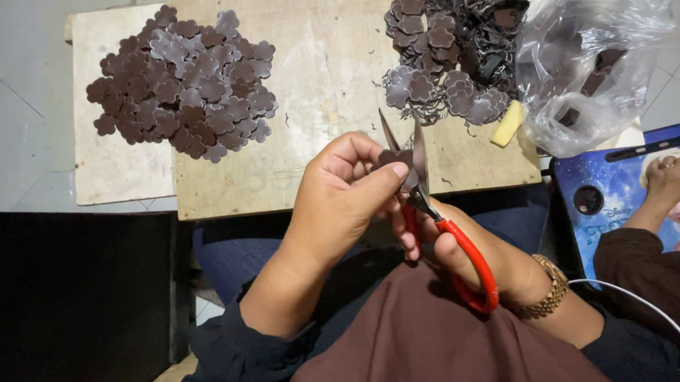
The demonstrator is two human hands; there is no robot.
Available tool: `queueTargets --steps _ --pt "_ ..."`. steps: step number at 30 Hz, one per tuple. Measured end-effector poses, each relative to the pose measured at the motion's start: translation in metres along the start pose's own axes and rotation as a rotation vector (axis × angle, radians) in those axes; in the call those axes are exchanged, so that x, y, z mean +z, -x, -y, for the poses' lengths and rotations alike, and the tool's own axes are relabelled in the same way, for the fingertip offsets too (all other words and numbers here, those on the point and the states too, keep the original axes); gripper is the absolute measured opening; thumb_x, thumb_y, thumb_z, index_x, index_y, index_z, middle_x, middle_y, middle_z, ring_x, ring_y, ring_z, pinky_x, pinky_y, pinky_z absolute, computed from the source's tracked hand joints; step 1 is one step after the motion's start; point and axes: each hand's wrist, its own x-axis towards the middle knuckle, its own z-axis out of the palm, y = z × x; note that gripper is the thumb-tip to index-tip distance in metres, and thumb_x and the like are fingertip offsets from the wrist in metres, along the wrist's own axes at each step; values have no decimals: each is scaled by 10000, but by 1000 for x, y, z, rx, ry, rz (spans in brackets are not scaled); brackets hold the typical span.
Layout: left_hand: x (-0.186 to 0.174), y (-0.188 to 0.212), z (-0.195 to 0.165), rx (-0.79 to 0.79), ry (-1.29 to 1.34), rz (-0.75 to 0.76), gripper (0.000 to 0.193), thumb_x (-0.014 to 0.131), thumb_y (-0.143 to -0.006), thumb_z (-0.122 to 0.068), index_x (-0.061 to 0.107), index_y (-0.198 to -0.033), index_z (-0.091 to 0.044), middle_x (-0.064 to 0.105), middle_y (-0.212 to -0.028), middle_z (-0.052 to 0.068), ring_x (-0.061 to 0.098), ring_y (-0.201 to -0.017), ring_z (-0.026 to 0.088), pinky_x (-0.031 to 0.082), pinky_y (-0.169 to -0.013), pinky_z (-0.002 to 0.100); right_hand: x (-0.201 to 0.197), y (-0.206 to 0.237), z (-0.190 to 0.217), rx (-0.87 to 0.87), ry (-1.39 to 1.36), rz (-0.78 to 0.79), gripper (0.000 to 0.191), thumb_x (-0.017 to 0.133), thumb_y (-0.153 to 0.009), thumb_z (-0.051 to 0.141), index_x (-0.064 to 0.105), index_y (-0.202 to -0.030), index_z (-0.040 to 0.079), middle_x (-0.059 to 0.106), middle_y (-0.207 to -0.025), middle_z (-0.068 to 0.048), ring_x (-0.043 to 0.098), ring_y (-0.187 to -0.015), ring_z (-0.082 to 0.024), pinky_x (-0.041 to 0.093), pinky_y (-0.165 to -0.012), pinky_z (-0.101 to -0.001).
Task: The person uses red-handled scissors to trim the edges of small brown flower-shaped pieces one at a time. Each trimmed piece is placed into a growing pile on the wooden table while scraps accumulate nearby.
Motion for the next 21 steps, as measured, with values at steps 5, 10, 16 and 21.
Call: queueTargets --steps 5,10,16,21 --pt "0 2 -5 -43 -20 19 89 637 -988 -26 555 -989 11 668 -801 98 642 -562 165 565 -489 316 2 -1 1 -22 -5 7 931 529 -909 797 476 -1347 -23 510 -1062 -52 502 -950 -135 499 -862 -312" --pt "4 2 -5 -52 30 5 92 624 -1013 -39 552 -997 17 657 -790 98 621 -531 176 538 -447 334 5 -3 6 -36 -43 45 816 525 -947 782 491 -1154 -7 501 -1048 -63 491 -961 -152 474 -886 -314" --pt "3 2 -3 -38 66 15 85 622 -1009 -42 553 -1006 7 659 -782 100 630 -521 189 548 -458 345 7 -6 0 6 21 -42 834 487 -922 808 512 -1142 4 497 -956 -44 475 -848 -136 463 -776 -292" --pt "0 1 2 -49 87 -10 99 633 -1003 -45 545 -973 -8 650 -723 95 620 -508 165 546 -451 336 8 -9 -15 22 28 -154 837 473 -906 830 531 -1113 22 493 -890 -7 468 -781 -112 460 -721 -268"
